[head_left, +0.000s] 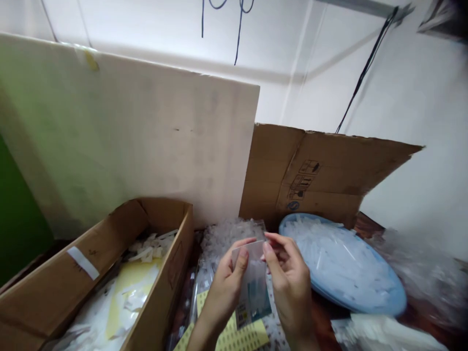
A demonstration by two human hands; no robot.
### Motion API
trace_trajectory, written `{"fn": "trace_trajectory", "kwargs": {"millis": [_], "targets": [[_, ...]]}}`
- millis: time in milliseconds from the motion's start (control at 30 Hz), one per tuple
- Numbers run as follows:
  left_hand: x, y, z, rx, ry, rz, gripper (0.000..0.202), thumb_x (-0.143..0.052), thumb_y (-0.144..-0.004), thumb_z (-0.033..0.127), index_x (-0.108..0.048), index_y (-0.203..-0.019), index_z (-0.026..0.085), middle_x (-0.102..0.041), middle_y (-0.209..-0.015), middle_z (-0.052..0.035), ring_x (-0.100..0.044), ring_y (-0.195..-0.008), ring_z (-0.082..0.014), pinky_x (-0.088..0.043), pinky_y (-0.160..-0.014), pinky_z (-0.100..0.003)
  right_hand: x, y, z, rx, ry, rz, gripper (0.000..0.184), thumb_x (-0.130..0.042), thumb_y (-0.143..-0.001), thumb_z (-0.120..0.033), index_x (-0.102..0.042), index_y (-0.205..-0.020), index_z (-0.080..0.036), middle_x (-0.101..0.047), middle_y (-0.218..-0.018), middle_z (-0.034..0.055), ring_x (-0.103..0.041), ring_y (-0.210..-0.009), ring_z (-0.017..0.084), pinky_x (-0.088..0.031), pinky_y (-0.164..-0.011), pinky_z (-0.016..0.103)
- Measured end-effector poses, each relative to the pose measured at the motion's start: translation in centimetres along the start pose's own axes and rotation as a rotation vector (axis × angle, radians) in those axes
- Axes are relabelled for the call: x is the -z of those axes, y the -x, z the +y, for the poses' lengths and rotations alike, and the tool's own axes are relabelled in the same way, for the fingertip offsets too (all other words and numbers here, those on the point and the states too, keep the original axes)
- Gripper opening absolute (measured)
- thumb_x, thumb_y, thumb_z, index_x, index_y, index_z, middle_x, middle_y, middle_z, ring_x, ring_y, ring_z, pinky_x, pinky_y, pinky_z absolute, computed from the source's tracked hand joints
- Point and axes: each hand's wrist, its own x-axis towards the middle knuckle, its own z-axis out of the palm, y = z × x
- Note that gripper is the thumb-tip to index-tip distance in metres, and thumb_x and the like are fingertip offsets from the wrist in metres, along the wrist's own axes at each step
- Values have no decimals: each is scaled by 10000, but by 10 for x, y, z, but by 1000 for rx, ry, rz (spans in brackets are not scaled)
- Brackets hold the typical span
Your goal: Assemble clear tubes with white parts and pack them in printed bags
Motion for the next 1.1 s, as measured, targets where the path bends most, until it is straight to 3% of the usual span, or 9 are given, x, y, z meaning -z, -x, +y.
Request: {"fn": "trace_trajectory", "kwargs": {"millis": [100, 200, 300, 500, 600, 700, 767, 900, 1100], "targets": [[-4, -1, -5, 1, -26, 34, 550, -652, -891, 650, -655, -1231, 218, -732, -996, -78, -666, -742, -184, -524, -654, -258, 6, -5, 6, -52, 54, 84, 430, -726, -862, -539, -720, -1149, -218, -707, -1031, 98, -683, -872, 268, -570, -751, 364], [-5, 1, -4, -9, -26, 59, 495, -660, -883, 647, -627, -1151, 232, -669, -841, -27, -585, -616, -143, -465, -553, -226, 16, -11, 10, -121, -17, -101, 408, -732, -854, -561, -773, -1054, -208, -736, -911, 92, -692, -801, 280, -568, -657, 351], [-5, 4, 1, -33, -38, 74, 436, -669, -887, 622, -597, -1097, 247, -645, -850, -9, -556, -604, -126, -452, -548, -211, 23, -14, 11, -130, -117, -215, 370, -737, -857, -557, -807, -971, -212, -756, -840, 85, -700, -746, 283, -564, -598, 341], [-6, 8, 12, -102, -109, 139, 397, -684, -885, 599, -638, -1034, 234, -623, -833, 2, -525, -635, -128, -436, -563, -206, 23, -11, 5, -97, -178, -156, 303, -761, -860, -506, -807, -990, -236, -755, -846, 69, -690, -726, 255, -545, -568, 309], [-6, 9, 17, -221, -271, 275, 327, -709, -890, 540, -715, -920, 215, -668, -849, -21, -571, -758, -162, -464, -663, -227, 24, -10, 2, -104, -166, -110, 277, -762, -864, -502, -799, -961, -245, -726, -780, 46, -663, -681, 232, -524, -546, 292], [-3, 10, 20, -320, -447, 461, 279, -772, -850, 485, -776, -910, 213, -699, -858, -28, -548, -738, -159, -457, -679, -246, 26, -12, 0, -135, -116, -98, 293, -771, -858, -509, -802, -976, -243, -642, -617, 2, -564, -526, 180, -453, -459, 265], [-1, 10, 21, -310, -441, 501, 301, -788, -836, 488, -782, -940, 205, -699, -811, -24, -536, -678, -148, -450, -631, -246, 27, -13, -1, -120, -117, -105, 284, -782, -855, -500, -810, -966, -239, -670, -646, 9, -584, -555, 176, -481, -504, 267], [2, 7, 20, -288, -272, 427, 319, -788, -844, 477, -758, -963, 182, -719, -829, -34, -621, -676, -140, -488, -608, -222, 29, -15, 0, -76, -163, -151, 223, -807, -849, -461, -820, -925, -252, -767, -848, 43, -681, -745, 203, -557, -691, 294], [0, 7, 20, -384, -74, 361, 270, -807, -841, 419, -710, -875, 169, -683, -1309, -112, -713, -1104, -264, -590, -915, -323, 28, -16, 1, 12, -255, -207, 196, -784, -880, -434, -808, -828, -247, -785, -1026, 66, -705, -1003, 257, -546, -913, 353]]}}
